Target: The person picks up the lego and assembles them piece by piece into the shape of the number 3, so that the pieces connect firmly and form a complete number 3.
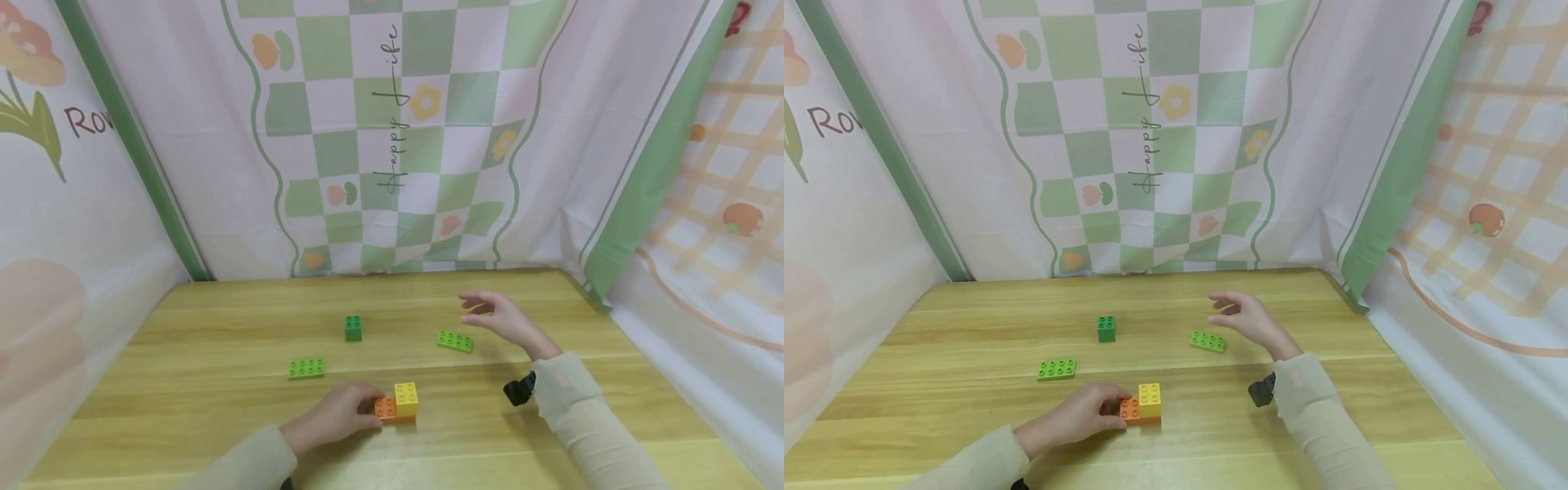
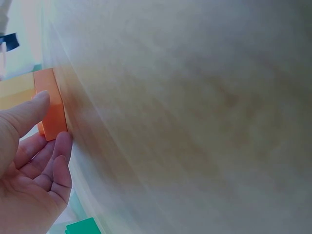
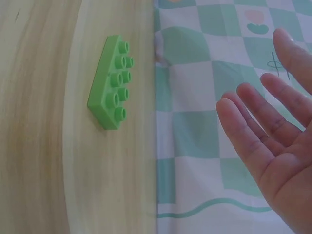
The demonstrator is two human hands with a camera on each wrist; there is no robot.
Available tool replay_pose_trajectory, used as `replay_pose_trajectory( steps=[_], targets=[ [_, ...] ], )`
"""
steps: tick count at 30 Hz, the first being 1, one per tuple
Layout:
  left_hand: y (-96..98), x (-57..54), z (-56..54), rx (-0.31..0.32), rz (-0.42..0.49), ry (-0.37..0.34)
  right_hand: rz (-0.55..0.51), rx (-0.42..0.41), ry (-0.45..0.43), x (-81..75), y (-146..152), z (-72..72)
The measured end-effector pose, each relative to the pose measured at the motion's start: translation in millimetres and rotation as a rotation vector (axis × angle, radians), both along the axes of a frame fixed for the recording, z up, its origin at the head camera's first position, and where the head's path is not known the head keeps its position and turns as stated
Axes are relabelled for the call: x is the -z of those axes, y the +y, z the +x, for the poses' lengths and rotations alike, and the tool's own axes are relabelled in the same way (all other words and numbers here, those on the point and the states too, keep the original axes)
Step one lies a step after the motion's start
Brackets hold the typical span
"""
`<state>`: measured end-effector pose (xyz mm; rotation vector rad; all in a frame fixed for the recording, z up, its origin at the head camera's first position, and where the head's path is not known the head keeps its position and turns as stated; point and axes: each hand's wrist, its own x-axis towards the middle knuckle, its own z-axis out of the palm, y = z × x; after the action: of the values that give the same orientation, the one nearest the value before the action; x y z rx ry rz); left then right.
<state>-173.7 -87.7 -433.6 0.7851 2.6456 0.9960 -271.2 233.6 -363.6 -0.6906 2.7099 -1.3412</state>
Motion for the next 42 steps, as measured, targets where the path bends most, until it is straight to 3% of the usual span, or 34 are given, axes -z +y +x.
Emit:
replay_pose_trajectory(
  steps=[12,33,42],
  targets=[
    [0.1,-0.5,-0.3,-0.005,-0.006,-0.029,0.007,0.029,-0.04,14.8,9,-7.3],
    [0.7,-1.5,2.0,-0.011,-0.002,-0.012,0.011,0.044,-0.093,35.6,19,-14.5],
    [1.1,-0.8,1.7,-0.009,-0.007,-0.006,-0.031,0.038,-0.169,43.9,16,-14.8]
  ],
)
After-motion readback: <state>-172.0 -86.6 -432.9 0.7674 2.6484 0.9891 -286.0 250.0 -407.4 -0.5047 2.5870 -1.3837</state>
